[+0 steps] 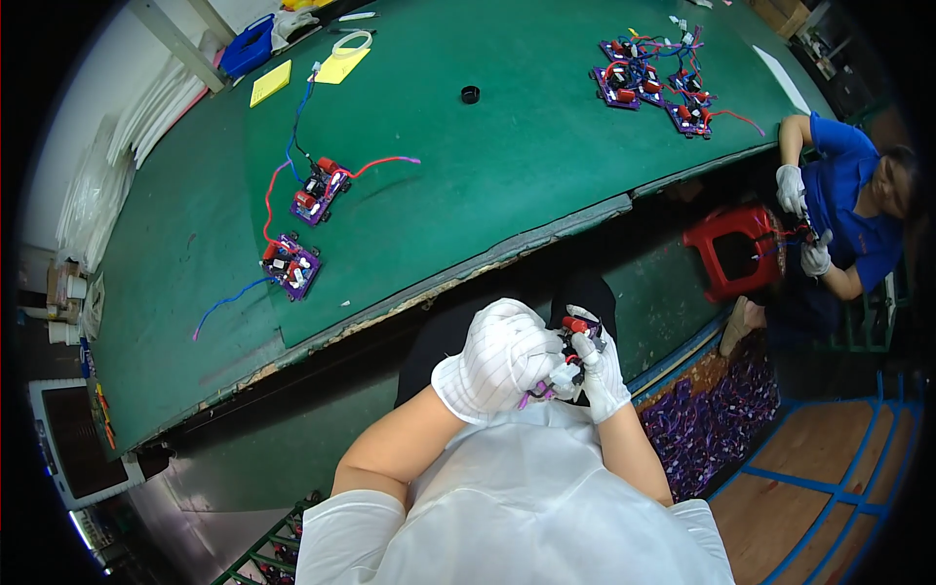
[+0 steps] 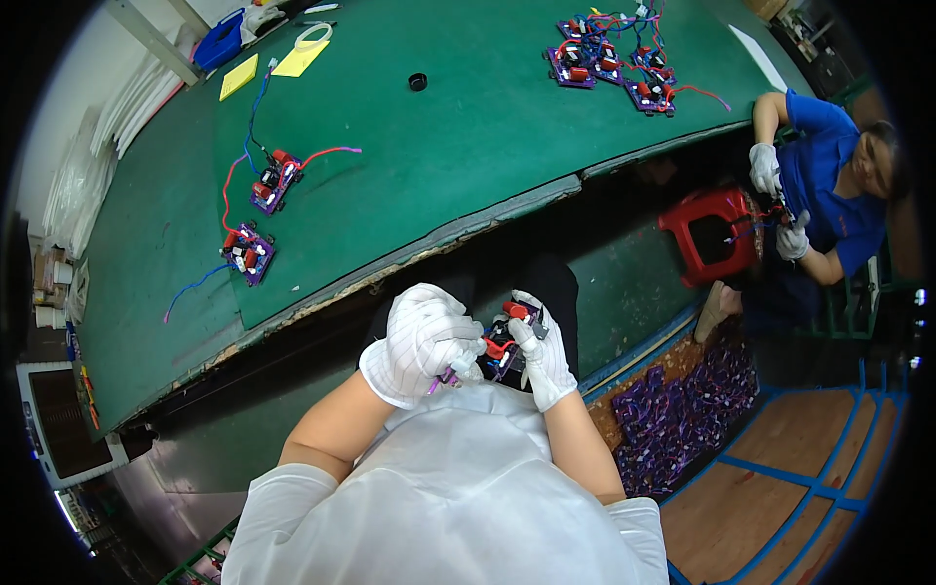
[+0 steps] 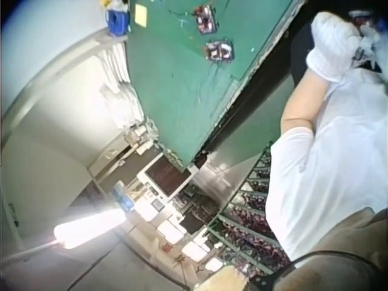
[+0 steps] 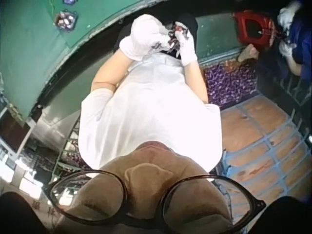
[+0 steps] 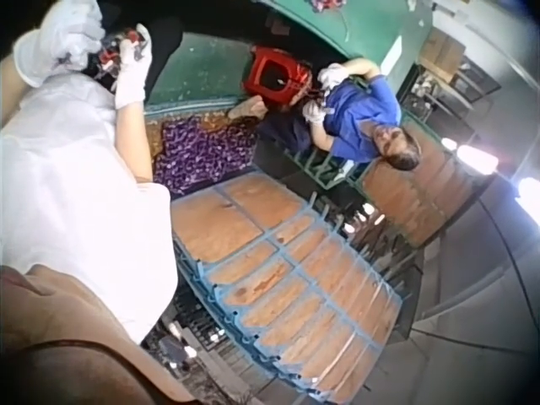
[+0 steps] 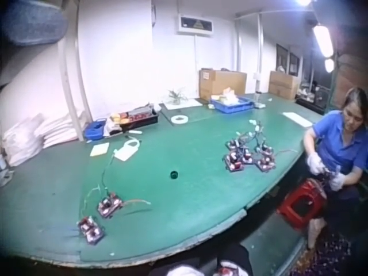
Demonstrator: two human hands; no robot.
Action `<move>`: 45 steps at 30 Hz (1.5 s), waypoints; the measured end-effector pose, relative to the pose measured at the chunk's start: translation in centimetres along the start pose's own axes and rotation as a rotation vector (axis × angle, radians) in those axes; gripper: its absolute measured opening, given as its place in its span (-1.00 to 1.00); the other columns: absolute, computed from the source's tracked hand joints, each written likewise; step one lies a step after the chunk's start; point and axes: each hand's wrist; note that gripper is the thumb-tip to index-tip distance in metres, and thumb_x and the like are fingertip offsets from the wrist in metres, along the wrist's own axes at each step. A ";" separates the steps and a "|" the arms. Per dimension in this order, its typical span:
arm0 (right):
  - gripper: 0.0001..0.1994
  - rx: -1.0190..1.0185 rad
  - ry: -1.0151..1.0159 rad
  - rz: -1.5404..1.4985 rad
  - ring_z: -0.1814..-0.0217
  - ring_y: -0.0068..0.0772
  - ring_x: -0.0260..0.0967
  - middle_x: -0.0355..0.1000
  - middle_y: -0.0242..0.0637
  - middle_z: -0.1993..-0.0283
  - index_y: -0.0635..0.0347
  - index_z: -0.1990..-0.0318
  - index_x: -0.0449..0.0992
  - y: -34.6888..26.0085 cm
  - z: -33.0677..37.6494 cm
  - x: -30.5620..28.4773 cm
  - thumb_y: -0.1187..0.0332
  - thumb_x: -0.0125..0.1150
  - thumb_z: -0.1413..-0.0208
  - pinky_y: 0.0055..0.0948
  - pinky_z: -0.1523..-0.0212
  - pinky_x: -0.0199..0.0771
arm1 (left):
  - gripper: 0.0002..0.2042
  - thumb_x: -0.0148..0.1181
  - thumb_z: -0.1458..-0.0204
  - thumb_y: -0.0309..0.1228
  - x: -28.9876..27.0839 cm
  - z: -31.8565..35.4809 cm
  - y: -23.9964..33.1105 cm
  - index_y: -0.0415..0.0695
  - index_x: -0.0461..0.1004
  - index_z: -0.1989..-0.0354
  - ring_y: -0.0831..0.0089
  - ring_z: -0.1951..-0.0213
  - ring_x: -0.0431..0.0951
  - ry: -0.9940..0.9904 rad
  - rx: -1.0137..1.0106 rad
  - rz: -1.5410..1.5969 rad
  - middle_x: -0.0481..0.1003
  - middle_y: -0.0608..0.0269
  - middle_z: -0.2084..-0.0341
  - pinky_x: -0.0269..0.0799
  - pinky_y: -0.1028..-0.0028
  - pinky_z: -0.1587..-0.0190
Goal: The person assembles electronic components onto purple circuit board housings by hand, then organizes the assembled units on a workbench.
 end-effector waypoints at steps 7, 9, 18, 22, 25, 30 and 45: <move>-0.31 -0.014 -0.007 -0.061 0.07 -0.40 0.35 0.36 -0.20 0.06 0.27 -0.14 0.23 -0.4 -0.3 -0.1 0.05 0.31 0.08 -0.43 -0.02 0.35 | -0.86 0.15 0.39 -0.38 0.1 0.5 -0.7 -0.07 0.40 0.58 0.37 0.44 0.46 -0.001 -0.021 0.034 0.44 0.33 0.47 0.40 0.32 0.33; -0.27 -0.037 -0.015 -0.052 0.07 -0.40 0.36 0.35 -0.20 0.06 0.26 -0.14 0.23 -0.4 -0.5 -0.6 0.01 0.32 0.11 -0.43 -0.01 0.36 | -0.85 0.17 0.40 -0.38 0.0 0.2 -0.7 -0.06 0.42 0.55 0.37 0.42 0.46 0.017 -0.020 0.057 0.45 0.34 0.46 0.41 0.32 0.32; 0.00 -0.117 -0.134 -0.185 0.13 -0.45 0.40 0.43 -0.22 0.17 0.30 -0.17 0.18 -2.5 -1.6 -1.4 -0.19 0.41 0.38 -0.53 0.14 0.43 | -0.75 0.23 0.40 -0.34 -0.9 0.5 -0.1 0.04 0.50 0.41 0.45 0.38 0.50 -0.026 0.050 0.027 0.53 0.38 0.40 0.42 0.34 0.22; 0.01 -0.154 -0.129 -0.189 0.13 -0.45 0.40 0.43 -0.20 0.16 0.35 -0.17 0.15 -2.6 -1.6 -1.9 -0.19 0.41 0.37 -0.52 0.13 0.43 | -0.78 0.24 0.35 -0.32 -1.6 0.1 0.3 0.02 0.51 0.42 0.43 0.36 0.50 -0.049 0.025 0.057 0.54 0.35 0.39 0.40 0.33 0.19; 0.06 -0.138 -0.201 -0.323 0.14 -0.44 0.41 0.41 -0.15 0.14 0.37 -0.20 0.08 -3.4 -1.4 -0.9 -0.19 0.41 0.39 -0.55 0.17 0.48 | -0.73 0.23 0.37 -0.29 -2.1 -0.4 0.4 -0.01 0.49 0.38 0.38 0.40 0.52 -0.019 -0.035 0.119 0.54 0.29 0.40 0.41 0.31 0.18; 0.08 -0.107 -0.386 -0.502 0.19 -0.32 0.46 0.42 -0.11 0.15 0.37 -0.21 0.07 -4.3 -2.0 0.4 -0.28 0.34 0.36 -0.36 0.18 0.53 | -0.37 0.08 0.16 0.26 -1.8 -1.3 0.2 -0.15 0.44 0.28 0.21 0.31 0.54 0.053 -0.119 0.206 0.50 0.06 0.32 0.39 0.23 0.17; -0.02 -0.172 -0.205 -0.506 0.05 -0.41 0.38 0.39 -0.17 0.07 0.33 -0.21 0.11 -4.4 -1.4 2.7 -0.37 0.08 0.16 -0.40 0.00 0.42 | 0.15 0.32 0.41 0.25 3.0 2.2 1.2 -0.24 -0.07 -0.29 -0.04 -0.21 0.14 -0.185 -0.509 0.214 0.06 -0.16 -0.21 0.07 0.16 -0.22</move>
Point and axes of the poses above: each hand's wrist, its own z-axis away from the middle knuckle, its own x-axis out of the palm, y = z × x
